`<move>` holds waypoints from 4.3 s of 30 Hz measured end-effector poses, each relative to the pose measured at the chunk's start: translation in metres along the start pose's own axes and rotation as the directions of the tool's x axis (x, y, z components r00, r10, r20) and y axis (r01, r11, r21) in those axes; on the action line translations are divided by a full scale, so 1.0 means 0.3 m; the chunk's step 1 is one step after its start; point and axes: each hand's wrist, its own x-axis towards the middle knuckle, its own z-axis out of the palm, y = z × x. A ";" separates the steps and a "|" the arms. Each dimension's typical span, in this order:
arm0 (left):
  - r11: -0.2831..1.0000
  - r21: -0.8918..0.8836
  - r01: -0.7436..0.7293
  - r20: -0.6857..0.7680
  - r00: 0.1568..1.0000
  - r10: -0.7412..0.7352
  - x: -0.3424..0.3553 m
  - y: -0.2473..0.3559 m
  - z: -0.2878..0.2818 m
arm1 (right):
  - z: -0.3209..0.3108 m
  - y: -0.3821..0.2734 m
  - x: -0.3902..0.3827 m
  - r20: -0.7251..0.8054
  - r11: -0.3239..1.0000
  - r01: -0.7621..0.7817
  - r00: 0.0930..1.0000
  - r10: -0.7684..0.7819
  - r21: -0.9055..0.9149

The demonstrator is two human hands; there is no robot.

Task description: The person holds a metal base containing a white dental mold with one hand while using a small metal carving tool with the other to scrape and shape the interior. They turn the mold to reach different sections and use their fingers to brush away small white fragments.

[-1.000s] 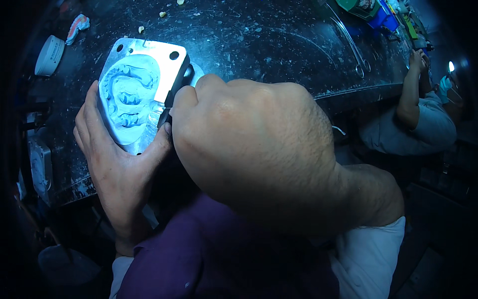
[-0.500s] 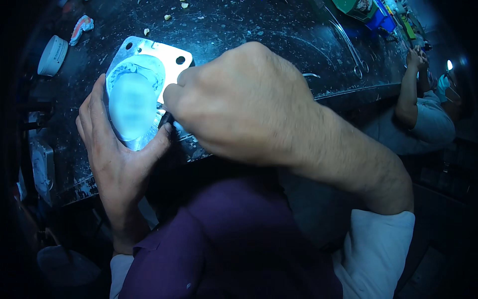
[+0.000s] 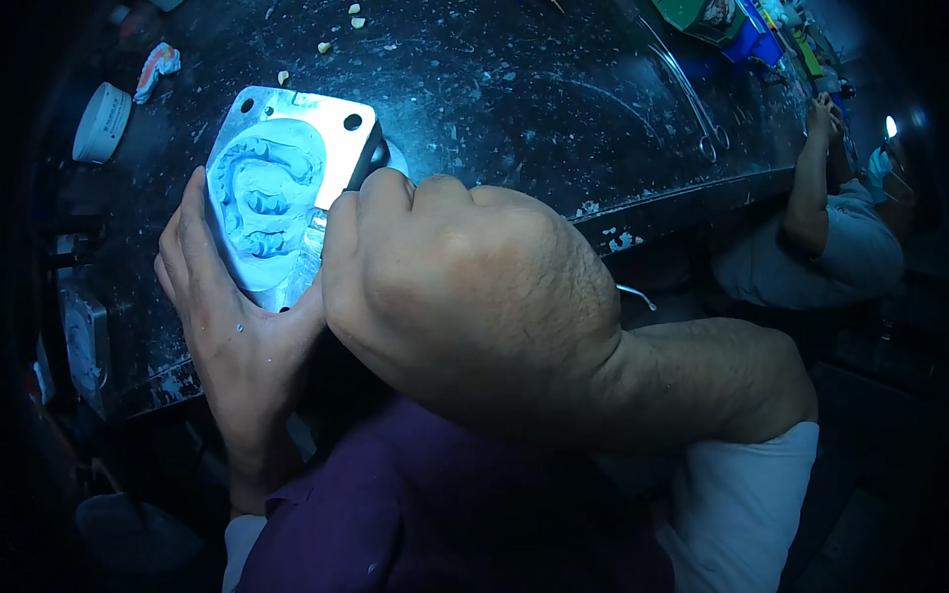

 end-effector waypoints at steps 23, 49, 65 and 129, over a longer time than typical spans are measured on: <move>0.985 -0.069 -0.156 0.092 0.982 0.162 0.055 -0.051 -0.030 | 0.096 0.108 -0.002 0.087 0.806 -0.047 0.996 -0.006 0.590; 0.851 -0.407 -0.333 0.354 0.801 0.483 0.199 -0.182 -0.084 | -0.117 0.217 0.018 0.093 0.617 0.045 0.977 -0.190 0.786; 0.939 -0.317 -0.134 0.261 0.940 0.222 -0.025 -0.062 -0.053 | 0.163 0.324 0.089 -0.283 -0.489 0.194 0.952 -0.116 0.850; 0.951 -0.299 -0.079 0.123 0.985 0.120 -0.025 0.000 0.005 | 0.085 0.175 0.068 -0.032 0.602 0.173 0.971 -0.238 0.780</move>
